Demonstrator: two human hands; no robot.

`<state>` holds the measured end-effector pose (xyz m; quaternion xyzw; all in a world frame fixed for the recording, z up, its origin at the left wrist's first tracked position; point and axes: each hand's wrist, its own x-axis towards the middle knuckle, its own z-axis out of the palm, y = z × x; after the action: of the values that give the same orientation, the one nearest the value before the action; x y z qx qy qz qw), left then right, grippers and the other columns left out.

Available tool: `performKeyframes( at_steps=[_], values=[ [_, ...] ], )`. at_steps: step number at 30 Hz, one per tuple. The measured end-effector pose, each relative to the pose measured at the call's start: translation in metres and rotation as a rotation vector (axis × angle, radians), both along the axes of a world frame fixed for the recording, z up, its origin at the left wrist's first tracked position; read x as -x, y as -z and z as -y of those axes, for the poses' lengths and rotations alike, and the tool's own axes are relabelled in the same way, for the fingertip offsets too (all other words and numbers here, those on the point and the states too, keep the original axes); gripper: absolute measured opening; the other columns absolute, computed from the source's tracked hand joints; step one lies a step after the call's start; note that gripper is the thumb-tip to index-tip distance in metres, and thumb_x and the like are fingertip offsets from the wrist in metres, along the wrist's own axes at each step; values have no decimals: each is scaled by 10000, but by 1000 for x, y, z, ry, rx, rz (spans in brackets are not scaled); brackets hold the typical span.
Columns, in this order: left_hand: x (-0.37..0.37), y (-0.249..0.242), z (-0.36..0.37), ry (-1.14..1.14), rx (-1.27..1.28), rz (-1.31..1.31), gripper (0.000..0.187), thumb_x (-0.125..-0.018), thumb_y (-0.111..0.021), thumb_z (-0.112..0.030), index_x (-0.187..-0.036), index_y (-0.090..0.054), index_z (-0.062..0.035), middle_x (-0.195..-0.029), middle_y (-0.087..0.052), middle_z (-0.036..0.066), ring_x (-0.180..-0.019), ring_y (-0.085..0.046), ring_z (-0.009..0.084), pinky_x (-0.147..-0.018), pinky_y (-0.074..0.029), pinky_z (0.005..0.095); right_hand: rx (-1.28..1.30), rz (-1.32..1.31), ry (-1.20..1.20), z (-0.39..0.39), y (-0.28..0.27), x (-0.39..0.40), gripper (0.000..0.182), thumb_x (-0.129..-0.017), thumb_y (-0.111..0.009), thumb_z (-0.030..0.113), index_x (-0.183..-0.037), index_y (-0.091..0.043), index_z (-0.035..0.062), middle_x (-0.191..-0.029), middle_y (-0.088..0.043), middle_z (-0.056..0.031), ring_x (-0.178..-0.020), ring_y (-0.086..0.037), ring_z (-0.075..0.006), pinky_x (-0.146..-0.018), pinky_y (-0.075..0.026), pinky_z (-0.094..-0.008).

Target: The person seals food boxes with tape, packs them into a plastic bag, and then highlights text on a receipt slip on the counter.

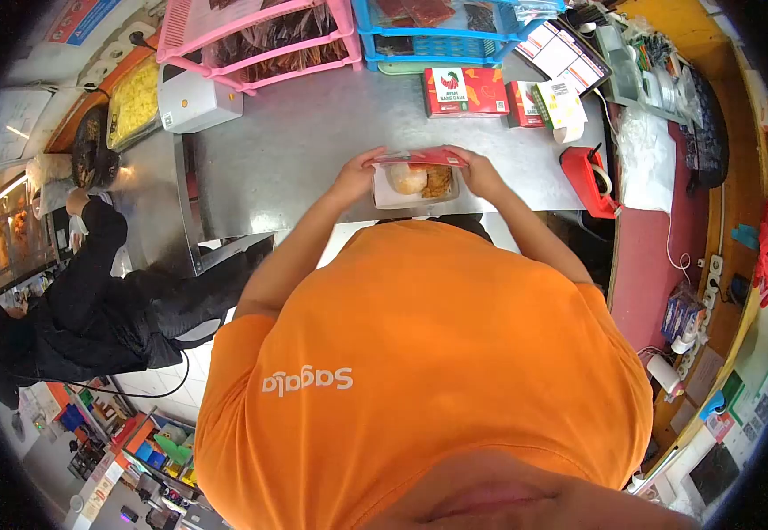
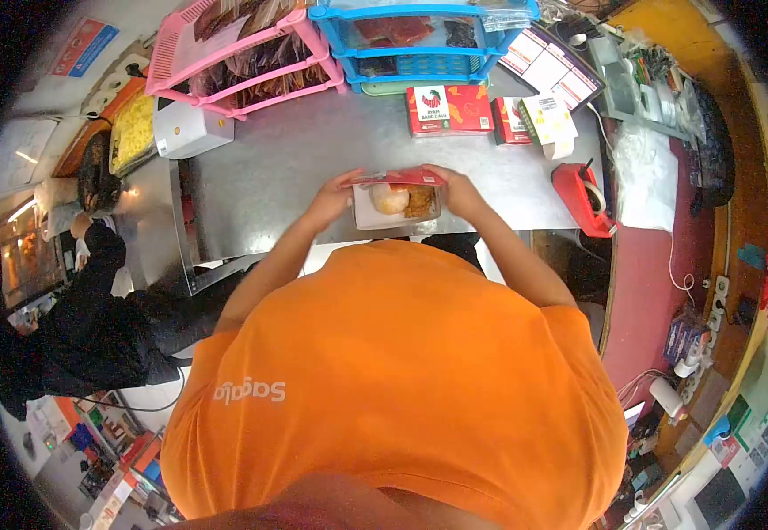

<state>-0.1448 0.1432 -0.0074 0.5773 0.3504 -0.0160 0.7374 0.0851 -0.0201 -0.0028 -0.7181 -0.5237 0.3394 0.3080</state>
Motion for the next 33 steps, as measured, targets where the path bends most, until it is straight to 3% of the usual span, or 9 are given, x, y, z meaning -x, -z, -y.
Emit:
performKeyframes(
  at_steps=[3, 5, 6, 12, 19, 25, 29, 32, 33],
  values=[
    [12, 31, 33, -218, -90, 136, 470, -851, -479, -16, -1311, -478, -109, -1270, -511, 192, -1161, -499, 223, -941, -408, 289, -43, -136, 76, 18, 10, 15, 517, -813, -521, -32, -1311, -432, 74, -1256, -505, -224, -1201, -463, -348, -978, -395, -352],
    [24, 43, 43, -47, -707, 134, 548, -796, -622, -75, -1319, -461, -95, -1376, -357, 268, -1263, -415, 291, -990, -379, 308, -104, -225, 12, 29, 12, 21, 662, -802, -604, 11, -1388, -299, 45, -1397, -336, -248, -1307, -330, -346, -1040, -327, -339],
    [29, 34, 39, 81, -663, 147, 689, -735, -720, -152, -1351, -416, -103, -1443, -148, 314, -1325, -292, 361, -1043, -327, 340, -163, -120, -159, 34, 15, 14, 817, -773, -695, 81, -1417, -195, 15, -1478, -142, -240, -1365, -188, -349, -1083, -254, -344],
    [26, 13, 36, 236, -628, 154, 813, -716, -755, -258, -1401, -334, -143, -1451, -2, 328, -1352, -195, 404, -1080, -264, 370, -63, -60, -260, 27, 16, 9, 864, -697, -776, 176, -1412, -294, 127, -1490, -111, -215, -1365, -190, -353, -1084, -264, -356],
    [3, 42, 28, 298, -707, 137, 721, -746, -727, -153, -1380, -385, -185, -1399, -232, 258, -1286, -328, 370, -1025, -342, 344, -112, -35, -139, 24, 38, 2, 574, -727, -683, 5, -1242, -556, 223, -1488, -181, -162, -1344, -253, -355, -1072, -308, -349],
    [-13, 5, 76, 302, -1286, -6, 591, -834, -596, -353, -1369, -399, -197, -1455, -190, 223, -1340, -161, 441, -1050, -132, 603, -197, 299, -225, 72, 48, 11, 684, -810, -616, 294, -1411, -307, 189, -1503, -87, -184, -1362, -107, -434, -1043, -206, -585],
    [-49, 29, 108, 699, -1463, -199, 530, -850, -567, -388, -1338, -434, -230, -1460, -206, 212, -1336, -156, 466, -1004, -134, 671, -262, 270, -264, 136, 30, -36, 551, -789, -641, 190, -1288, -441, 64, -1386, -358, -208, -1278, -343, -381, -1050, -287, -467],
    [-82, 7, 139, 770, -1473, -201, 462, -870, -550, -341, -1317, -453, -280, -1455, -225, 202, -1330, -192, 457, -978, -273, 636, -283, 137, 546, 197, 2, -124, 185, -762, -629, 145, -910, -609, 36, -1171, -522, -194, -1066, -497, -333, -928, -389, -451],
    [-91, 8, 147, 772, -1477, -201, 462, -870, -550, -341, -1317, -453, -280, -1455, -225, 202, -1330, -192, 457, -978, -273, 636, -421, 607, 642, 214, -11, -165, 118, -749, -624, 137, -826, -615, 48, -1008, -580, -163, -967, -546, -316, -909, -398, -443]
  ],
)
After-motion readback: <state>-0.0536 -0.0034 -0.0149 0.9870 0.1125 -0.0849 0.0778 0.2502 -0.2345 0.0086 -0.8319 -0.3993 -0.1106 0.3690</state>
